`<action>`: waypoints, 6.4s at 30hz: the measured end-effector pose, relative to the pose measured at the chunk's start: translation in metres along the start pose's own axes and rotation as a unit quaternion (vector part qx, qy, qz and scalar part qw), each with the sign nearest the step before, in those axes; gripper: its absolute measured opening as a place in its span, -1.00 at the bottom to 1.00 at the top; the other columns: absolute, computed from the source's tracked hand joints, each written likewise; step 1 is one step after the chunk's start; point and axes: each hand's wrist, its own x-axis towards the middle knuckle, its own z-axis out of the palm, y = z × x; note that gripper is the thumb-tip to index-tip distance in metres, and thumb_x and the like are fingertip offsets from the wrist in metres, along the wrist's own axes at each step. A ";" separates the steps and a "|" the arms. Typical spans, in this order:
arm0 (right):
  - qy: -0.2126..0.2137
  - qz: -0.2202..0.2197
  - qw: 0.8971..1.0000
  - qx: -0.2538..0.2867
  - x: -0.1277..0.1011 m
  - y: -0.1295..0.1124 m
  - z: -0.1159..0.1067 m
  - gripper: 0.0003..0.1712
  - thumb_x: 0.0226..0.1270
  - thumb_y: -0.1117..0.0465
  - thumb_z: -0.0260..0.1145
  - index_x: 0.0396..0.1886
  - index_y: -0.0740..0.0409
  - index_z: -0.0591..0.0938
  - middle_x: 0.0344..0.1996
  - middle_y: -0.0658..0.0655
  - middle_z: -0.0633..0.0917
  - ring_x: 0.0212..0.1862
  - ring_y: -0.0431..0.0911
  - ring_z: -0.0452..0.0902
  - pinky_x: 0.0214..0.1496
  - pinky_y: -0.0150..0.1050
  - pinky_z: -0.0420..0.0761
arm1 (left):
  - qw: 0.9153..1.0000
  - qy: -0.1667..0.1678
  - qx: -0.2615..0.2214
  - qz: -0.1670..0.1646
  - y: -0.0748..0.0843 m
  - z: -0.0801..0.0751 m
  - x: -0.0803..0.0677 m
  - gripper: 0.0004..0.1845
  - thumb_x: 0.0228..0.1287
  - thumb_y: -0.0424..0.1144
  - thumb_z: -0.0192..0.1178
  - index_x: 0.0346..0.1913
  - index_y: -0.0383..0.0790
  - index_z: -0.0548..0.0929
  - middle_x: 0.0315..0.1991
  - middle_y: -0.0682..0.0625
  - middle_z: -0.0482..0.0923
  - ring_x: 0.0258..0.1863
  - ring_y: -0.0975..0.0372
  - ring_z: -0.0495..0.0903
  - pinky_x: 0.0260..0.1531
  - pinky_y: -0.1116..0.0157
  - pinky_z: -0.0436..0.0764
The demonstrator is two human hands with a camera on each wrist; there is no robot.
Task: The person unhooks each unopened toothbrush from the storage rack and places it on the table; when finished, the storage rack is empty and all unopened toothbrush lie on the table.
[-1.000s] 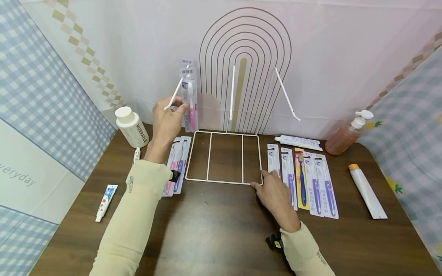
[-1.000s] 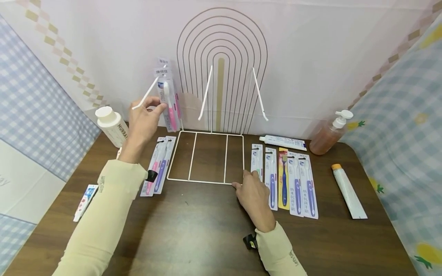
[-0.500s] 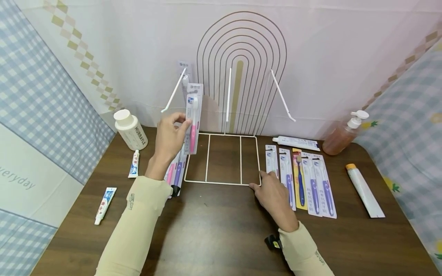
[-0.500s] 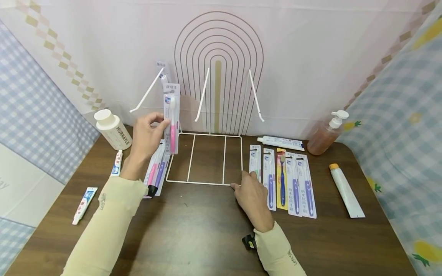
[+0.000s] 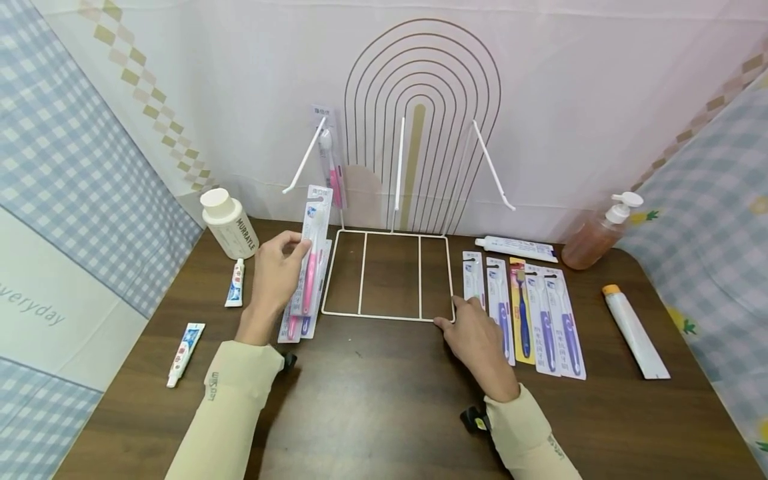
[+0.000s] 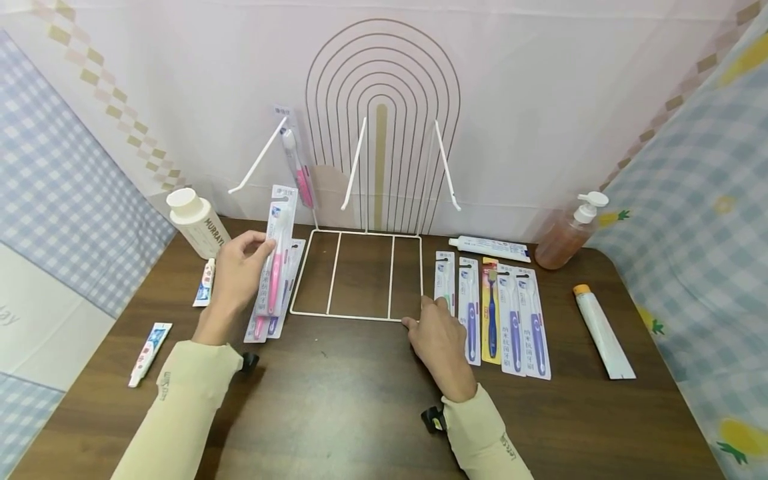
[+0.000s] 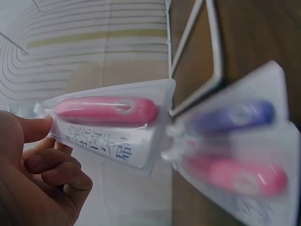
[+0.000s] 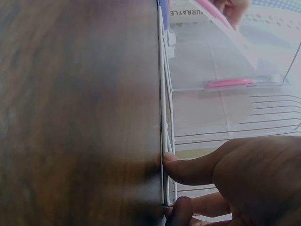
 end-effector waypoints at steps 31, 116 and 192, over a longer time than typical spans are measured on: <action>0.002 -0.009 1.000 0.008 0.007 0.010 0.007 -0.22 0.59 -0.03 0.55 0.57 0.35 0.62 0.22 0.46 0.72 -0.24 0.08 0.68 -0.33 0.07 0.67 | 0.984 -0.106 0.077 -0.118 -0.164 -0.012 0.026 -0.59 0.67 0.02 0.35 0.19 -0.27 0.88 -0.07 -0.19 0.91 -0.28 0.12 0.75 -0.32 0.19 0.72; 0.012 0.003 1.000 0.010 0.004 0.008 0.006 -0.25 0.54 -0.02 0.59 0.53 0.33 0.66 0.22 0.43 0.74 -0.17 0.12 0.72 -0.25 0.15 0.73 | 0.994 -0.089 0.039 -0.047 0.012 -0.002 0.088 -0.41 0.69 -0.22 0.30 0.66 -0.24 0.55 0.48 -0.30 0.70 -0.14 0.05 0.86 -0.21 0.34 0.73; 0.012 -0.022 1.000 0.016 0.016 0.026 0.020 -0.17 0.56 -0.14 0.57 0.60 0.26 0.63 0.20 0.42 0.75 -0.28 0.03 0.66 -0.40 -0.02 0.60 | 0.995 -0.006 0.061 -0.076 -0.060 -0.039 -0.003 -0.61 0.76 -0.17 0.22 0.23 -0.47 0.82 0.01 -0.42 0.85 -0.21 0.09 0.66 -0.21 0.36 0.55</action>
